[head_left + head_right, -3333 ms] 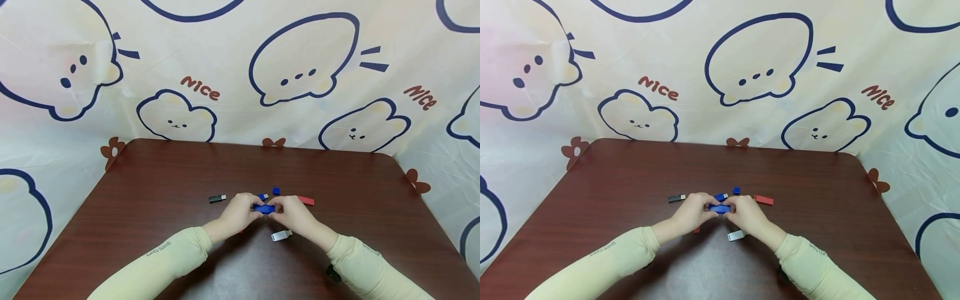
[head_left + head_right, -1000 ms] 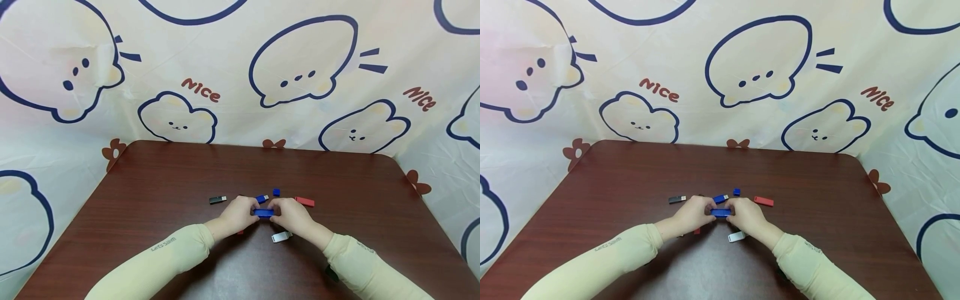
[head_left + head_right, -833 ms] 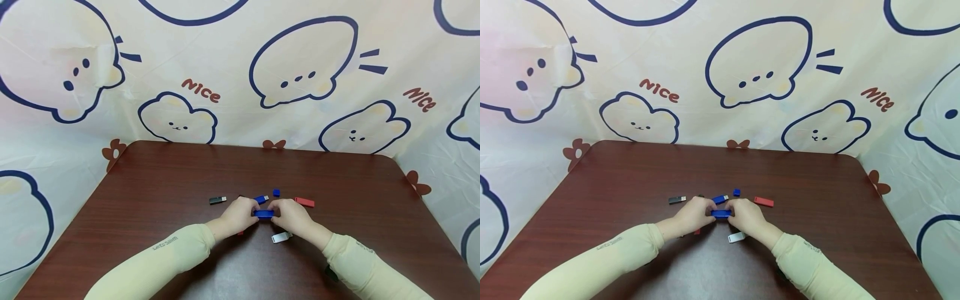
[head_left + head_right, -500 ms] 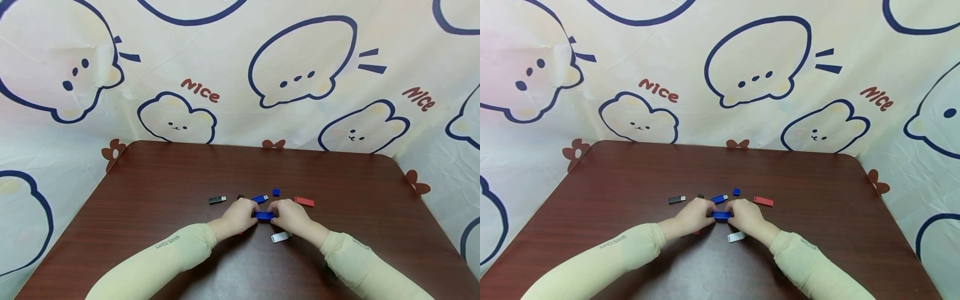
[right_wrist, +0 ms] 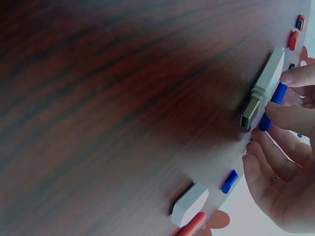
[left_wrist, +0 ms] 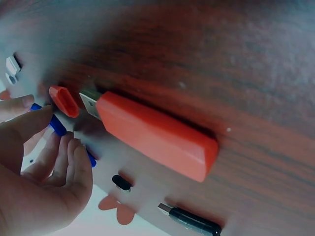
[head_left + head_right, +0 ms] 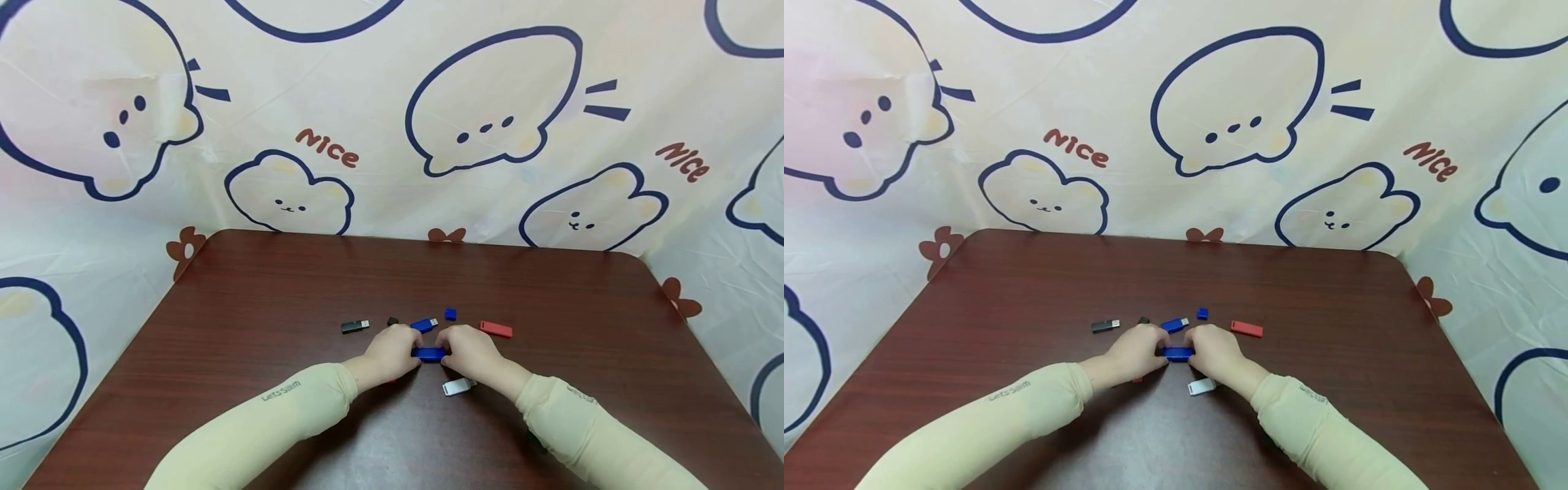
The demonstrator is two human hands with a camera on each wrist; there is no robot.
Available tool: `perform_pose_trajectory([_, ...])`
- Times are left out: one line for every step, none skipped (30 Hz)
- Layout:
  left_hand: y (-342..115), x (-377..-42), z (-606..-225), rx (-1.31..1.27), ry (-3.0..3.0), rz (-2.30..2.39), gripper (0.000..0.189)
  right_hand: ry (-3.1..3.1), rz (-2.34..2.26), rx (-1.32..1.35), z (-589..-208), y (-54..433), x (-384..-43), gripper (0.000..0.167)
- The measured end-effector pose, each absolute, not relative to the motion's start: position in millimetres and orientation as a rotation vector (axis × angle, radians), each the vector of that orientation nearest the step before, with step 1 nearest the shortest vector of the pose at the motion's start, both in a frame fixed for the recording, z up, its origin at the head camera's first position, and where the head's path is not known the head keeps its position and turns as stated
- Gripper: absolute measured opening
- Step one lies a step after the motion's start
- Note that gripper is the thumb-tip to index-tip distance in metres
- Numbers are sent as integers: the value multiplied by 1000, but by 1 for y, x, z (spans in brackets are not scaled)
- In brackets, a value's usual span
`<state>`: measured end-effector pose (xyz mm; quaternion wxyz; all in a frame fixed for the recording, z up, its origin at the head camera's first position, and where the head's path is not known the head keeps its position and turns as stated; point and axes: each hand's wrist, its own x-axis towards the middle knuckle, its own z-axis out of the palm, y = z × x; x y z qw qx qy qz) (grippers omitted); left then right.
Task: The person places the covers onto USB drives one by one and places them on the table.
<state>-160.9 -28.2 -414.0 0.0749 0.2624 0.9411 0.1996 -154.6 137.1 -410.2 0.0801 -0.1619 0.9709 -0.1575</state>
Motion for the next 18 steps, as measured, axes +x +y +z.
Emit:
perform_pose_trajectory([-28,-161,-414,792,2825,597,9,2904,-466,-486,-410,137,-155,13])
perform_pose_trajectory([-28,-162,-415,796,2825,594,9,2906,-459,-490,-411,137,-155,12])
perform_pose_trajectory([-28,-162,-415,798,2824,593,9,2908,-452,-495,-411,137,-155,12])
perform_pose_trajectory([-28,-162,-415,799,2821,592,9,2907,-445,-498,-411,137,-155,12])
perform_pose_trajectory([-28,-162,-415,794,2815,593,9,2906,-438,-501,-411,137,-155,12])
perform_pose_trajectory([-28,-163,-415,789,2812,593,10,2904,-432,-501,-412,137,-155,12])
perform_pose_trajectory([-28,-163,-415,787,2808,595,10,2903,-426,-502,-412,137,-155,12])
perform_pose_trajectory([-27,-163,-415,784,2805,598,11,2901,-421,-501,-412,137,-155,12])
perform_pose_trajectory([-27,-163,-415,782,2802,602,11,2901,-418,-503,-412,137,-155,12])
perform_pose_trajectory([-27,-163,-415,776,2800,601,12,2900,-416,-502,-413,137,-156,12])
perform_pose_trajectory([-27,-163,-415,774,2800,599,12,2898,-418,-500,-413,137,-156,12])
perform_pose_trajectory([-27,-163,-415,771,2799,597,12,2895,-421,-497,-413,137,-156,13])
perform_pose_trajectory([-27,-164,-415,770,2798,597,12,2892,-425,-496,-413,137,-156,13])
perform_pose_trajectory([-27,-164,-415,767,2798,595,12,2890,-428,-493,-413,137,-156,13])
perform_pose_trajectory([-27,-164,-415,762,2796,595,12,2889,-431,-492,-413,137,-156,13])
perform_pose_trajectory([-27,-164,-416,758,2795,594,12,2886,-434,-487,-413,137,-157,13])
perform_pose_trajectory([-28,-165,-416,758,2793,599,12,2883,-438,-481,-413,137,-157,13])
perform_pose_trajectory([-28,-165,-416,755,2791,603,12,2883,-438,-482,-413,137,-157,13])
